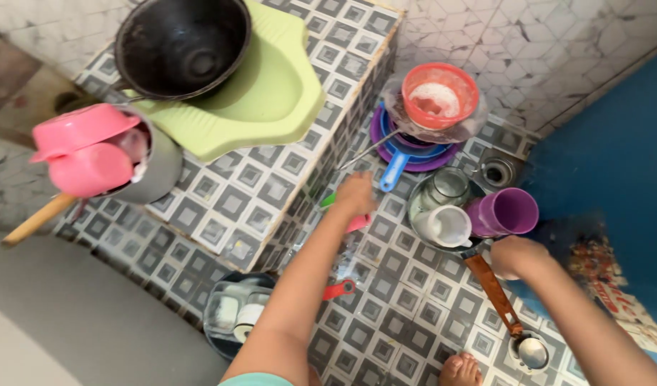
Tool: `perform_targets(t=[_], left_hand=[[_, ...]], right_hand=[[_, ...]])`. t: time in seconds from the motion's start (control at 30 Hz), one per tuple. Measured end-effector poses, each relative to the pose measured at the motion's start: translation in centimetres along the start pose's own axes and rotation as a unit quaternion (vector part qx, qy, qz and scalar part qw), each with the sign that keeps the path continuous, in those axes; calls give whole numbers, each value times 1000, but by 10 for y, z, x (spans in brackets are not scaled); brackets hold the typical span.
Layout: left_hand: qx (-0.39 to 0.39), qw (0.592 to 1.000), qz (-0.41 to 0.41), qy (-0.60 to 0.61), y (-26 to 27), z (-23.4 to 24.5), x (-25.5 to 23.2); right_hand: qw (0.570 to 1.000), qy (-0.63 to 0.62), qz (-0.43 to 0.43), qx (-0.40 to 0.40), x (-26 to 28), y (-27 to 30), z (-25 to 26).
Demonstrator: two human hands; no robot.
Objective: Wash dirty dishes using soap and water in a bathroom wash area.
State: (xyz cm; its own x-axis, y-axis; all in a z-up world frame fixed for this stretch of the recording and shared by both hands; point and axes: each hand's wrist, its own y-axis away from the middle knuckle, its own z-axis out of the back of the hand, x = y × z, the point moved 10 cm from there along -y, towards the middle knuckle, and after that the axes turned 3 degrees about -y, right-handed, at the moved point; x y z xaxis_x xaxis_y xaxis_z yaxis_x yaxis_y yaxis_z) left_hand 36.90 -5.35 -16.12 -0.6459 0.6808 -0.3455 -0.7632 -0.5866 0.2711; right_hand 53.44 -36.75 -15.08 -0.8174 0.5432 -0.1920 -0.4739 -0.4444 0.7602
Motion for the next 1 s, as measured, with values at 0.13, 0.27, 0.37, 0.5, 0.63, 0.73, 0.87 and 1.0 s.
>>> perform_targets(t=[0.13,0.27,0.37,0.5,0.63,0.73,0.87,1.0], left_hand=[[60,997,8,43,28,-10,50],[115,993,12,3,46,-50,77],[113,992,48,-8,55,-55,84],[32,997,55,46,55,-66,95],[-10,997,-3,81,54,-67,97],[0,996,-29,81,65,-61,81],[-38,988,-142,37,84,-8,20],[-96,948,-299,-59,101,95,-67]], right_hand=[[998,43,46,30,91,82,102],[955,-40,238,-174,213,55,164],[933,-40,279,-225,282,19,168],[953,52,212,-211,320,-46,123],[902,-26,263,-341,319,-65,110],[873,-59,335,-350,310,-19,123],[859,-134,350,-349,271,15,128],[826,-155,315,-441,199,75,170]])
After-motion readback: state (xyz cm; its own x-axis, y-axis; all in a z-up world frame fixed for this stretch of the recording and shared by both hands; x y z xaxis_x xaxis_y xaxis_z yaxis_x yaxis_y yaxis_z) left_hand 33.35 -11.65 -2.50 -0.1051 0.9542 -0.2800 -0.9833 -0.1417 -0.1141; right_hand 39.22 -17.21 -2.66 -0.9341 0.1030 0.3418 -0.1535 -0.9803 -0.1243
